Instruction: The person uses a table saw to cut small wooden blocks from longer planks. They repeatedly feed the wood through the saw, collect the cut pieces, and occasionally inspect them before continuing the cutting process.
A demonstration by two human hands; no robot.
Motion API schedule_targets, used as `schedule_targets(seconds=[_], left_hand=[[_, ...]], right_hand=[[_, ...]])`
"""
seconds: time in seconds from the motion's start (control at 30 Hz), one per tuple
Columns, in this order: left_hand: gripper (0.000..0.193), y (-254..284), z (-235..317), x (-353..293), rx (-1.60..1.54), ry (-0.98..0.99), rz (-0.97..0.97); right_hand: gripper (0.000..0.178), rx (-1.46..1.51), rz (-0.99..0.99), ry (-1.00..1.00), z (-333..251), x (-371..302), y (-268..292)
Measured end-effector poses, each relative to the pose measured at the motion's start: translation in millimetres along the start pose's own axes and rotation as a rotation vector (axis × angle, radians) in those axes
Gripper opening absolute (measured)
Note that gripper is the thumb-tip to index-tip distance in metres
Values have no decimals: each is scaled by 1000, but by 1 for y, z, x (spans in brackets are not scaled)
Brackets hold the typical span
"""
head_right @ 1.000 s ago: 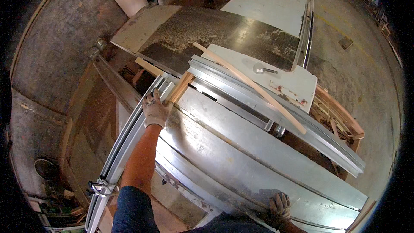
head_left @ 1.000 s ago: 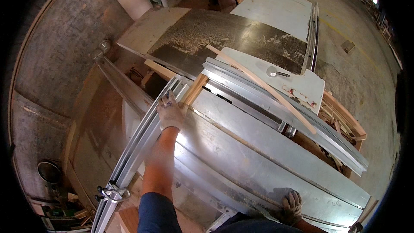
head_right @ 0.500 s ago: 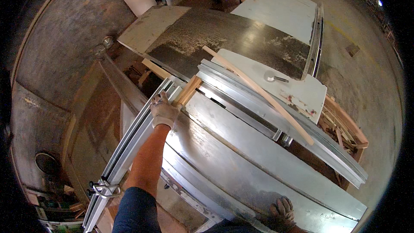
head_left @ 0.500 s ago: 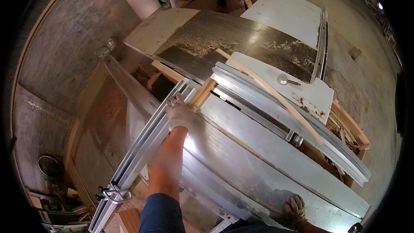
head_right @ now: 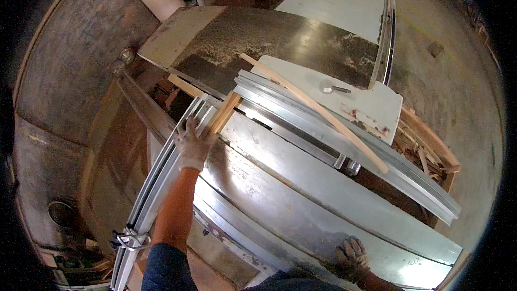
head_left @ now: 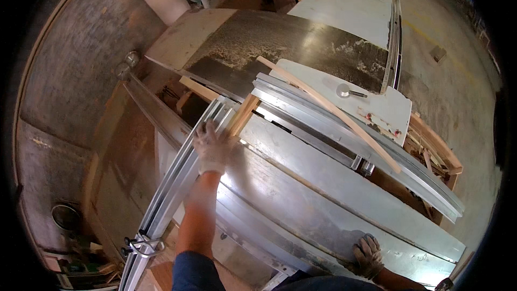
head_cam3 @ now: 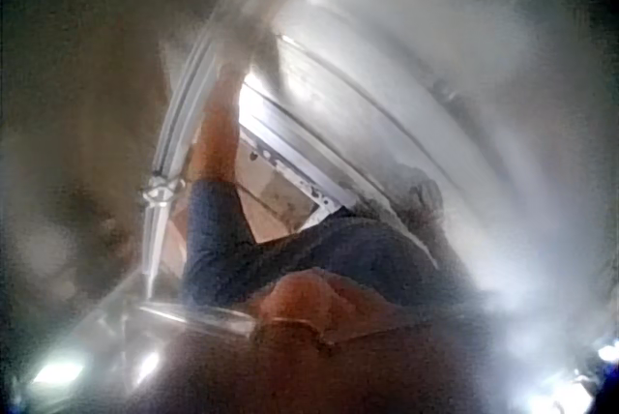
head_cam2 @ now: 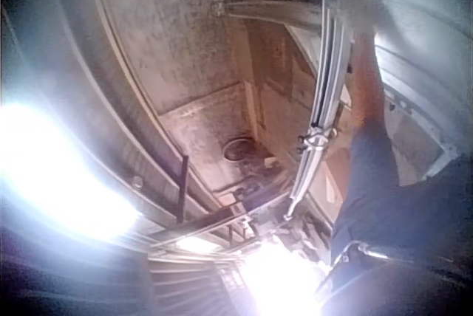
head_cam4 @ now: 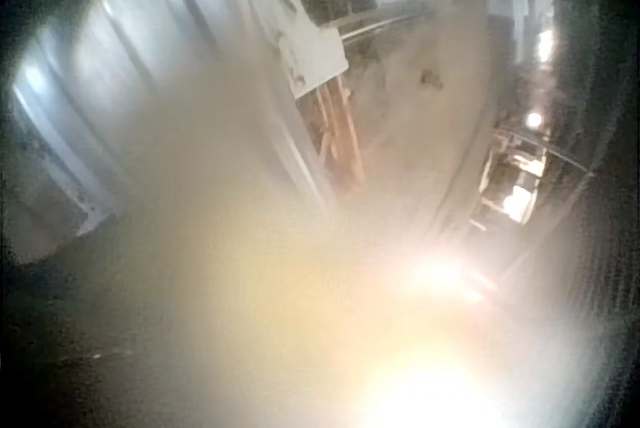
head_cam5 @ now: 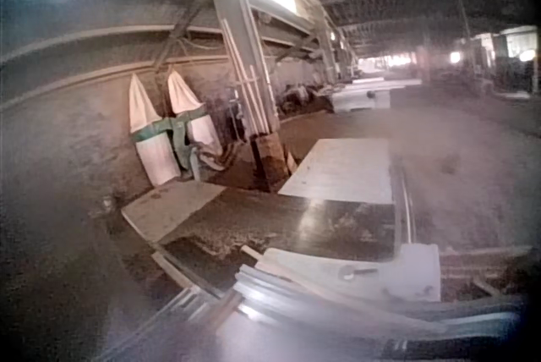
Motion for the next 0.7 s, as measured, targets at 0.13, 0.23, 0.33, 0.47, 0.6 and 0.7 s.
schedule_targets(seconds=[0.13,0.23,0.33,0.47,0.6,0.7], left_hand=[[70,0,-26,-60,-88,-119,149],[51,7,-36,-86,-47,-106,292],[46,-3,-47,-88,-54,49,224],[44,-10,-54,-84,-135,135,152],[43,-16,-63,-83,-106,117,171],[39,-7,-51,-77,-201,126,102]], right_hand=[[47,-35,31,25,-1,-1,3],[47,-17,58,35,-1,2,6],[47,-3,38,18,-2,9,9],[46,6,53,5,-4,12,13],[44,-55,23,42,2,-2,3],[40,12,63,-50,-2,6,12]])
Point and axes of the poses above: each hand's wrist, its own x-axis towards the middle knuckle, its own y-axis out of the back of the hand, z = x × y, the point moved 8 cm from there along x, towards the middle knuckle, and after that the axes turned 12 degrees about z, right-handed, at the moved point
